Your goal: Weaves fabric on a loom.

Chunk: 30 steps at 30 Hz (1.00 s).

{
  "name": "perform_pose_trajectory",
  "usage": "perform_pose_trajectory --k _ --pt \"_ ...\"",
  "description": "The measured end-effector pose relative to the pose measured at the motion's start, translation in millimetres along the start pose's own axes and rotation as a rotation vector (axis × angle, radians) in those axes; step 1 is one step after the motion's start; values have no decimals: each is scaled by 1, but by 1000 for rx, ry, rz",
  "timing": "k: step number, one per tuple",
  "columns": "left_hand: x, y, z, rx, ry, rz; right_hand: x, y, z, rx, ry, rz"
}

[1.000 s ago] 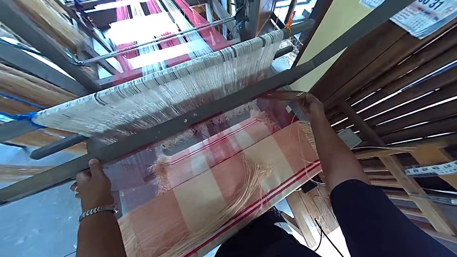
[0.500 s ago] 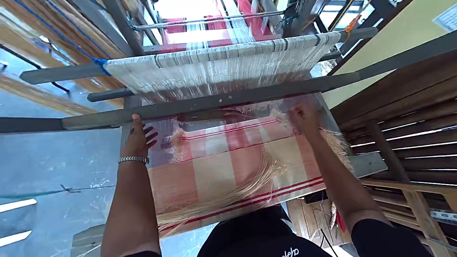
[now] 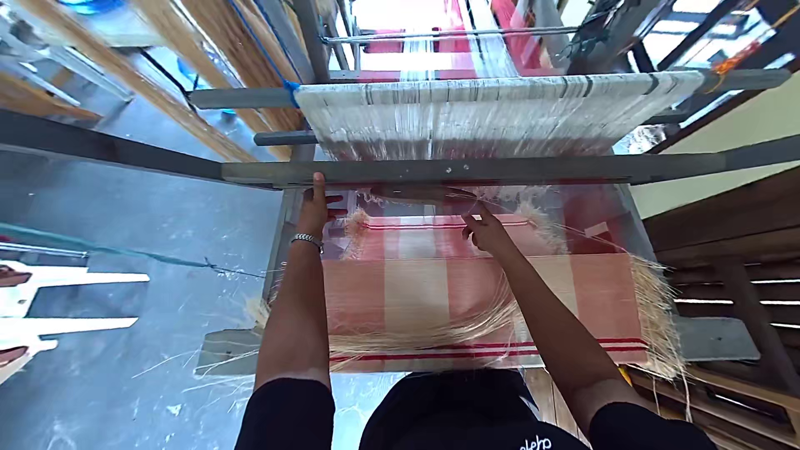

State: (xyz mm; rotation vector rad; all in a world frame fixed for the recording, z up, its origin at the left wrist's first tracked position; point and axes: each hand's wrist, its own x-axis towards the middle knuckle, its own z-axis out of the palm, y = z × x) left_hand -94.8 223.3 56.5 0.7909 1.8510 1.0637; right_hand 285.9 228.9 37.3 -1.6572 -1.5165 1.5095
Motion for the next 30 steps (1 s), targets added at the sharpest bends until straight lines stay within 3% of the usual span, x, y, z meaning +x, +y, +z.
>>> perform_pose_trajectory --k 4,7,9,14,20,23,26,28,30 --pt "6 -1 -4 -34 -22 30 6 1 7 218 8 -20" --pt "18 -9 -7 -113 -84 103 12 -5 0 686 -300 60" --pt "27 -15 -7 -156 -142 131 21 -8 -9 847 -449 144" --pt "39 -21 -7 -152 -176 54 16 -13 5 689 -340 126" --pt "32 -19 0 -150 -223 53 10 5 10 693 -313 49" --pt "40 -36 -25 -131 -150 87 -15 -1 -27 357 -88 -89" --pt "36 -61 -72 -140 -16 99 -28 35 -102 36 457 -257" --pt "31 -77 -91 -117 64 122 -29 71 -157 -204 787 -188" --pt "16 -73 -75 -69 115 137 -38 107 -194 -423 887 28"
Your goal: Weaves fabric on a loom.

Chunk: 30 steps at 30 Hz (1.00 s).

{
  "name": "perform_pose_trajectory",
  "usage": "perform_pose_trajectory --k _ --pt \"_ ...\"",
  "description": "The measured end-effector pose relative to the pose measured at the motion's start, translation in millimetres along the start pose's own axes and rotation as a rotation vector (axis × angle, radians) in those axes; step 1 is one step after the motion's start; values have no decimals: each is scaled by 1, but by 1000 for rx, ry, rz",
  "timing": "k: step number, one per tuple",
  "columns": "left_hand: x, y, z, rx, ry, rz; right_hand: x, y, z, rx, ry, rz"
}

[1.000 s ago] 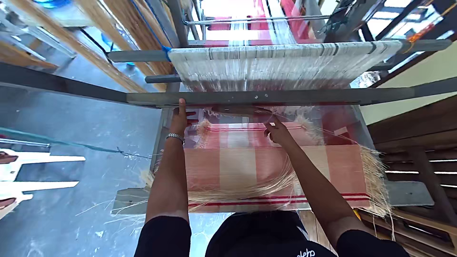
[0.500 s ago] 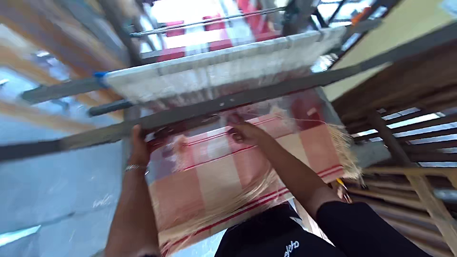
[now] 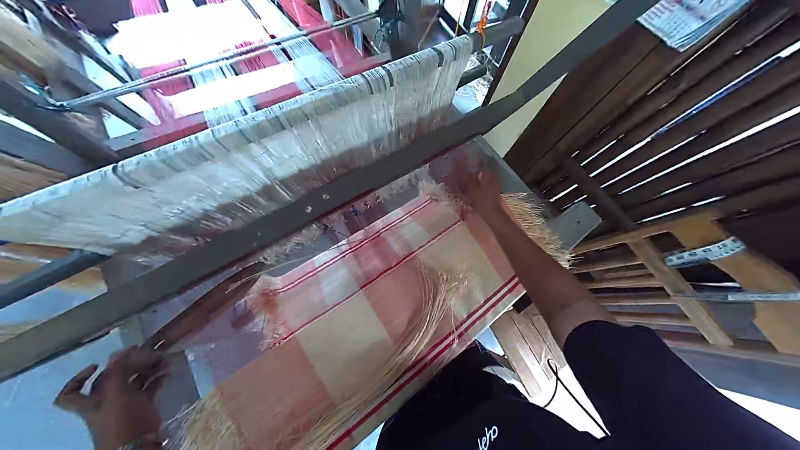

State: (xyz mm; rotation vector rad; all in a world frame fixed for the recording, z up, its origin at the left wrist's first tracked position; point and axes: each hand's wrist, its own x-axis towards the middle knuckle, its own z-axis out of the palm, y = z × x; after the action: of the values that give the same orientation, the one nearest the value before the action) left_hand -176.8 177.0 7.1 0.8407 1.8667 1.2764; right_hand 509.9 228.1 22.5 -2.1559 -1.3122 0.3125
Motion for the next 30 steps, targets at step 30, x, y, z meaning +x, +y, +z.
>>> perform_pose_trajectory --k 30 --pt "-79 -17 -80 -351 576 38 -31 83 -3 -355 -75 -20"
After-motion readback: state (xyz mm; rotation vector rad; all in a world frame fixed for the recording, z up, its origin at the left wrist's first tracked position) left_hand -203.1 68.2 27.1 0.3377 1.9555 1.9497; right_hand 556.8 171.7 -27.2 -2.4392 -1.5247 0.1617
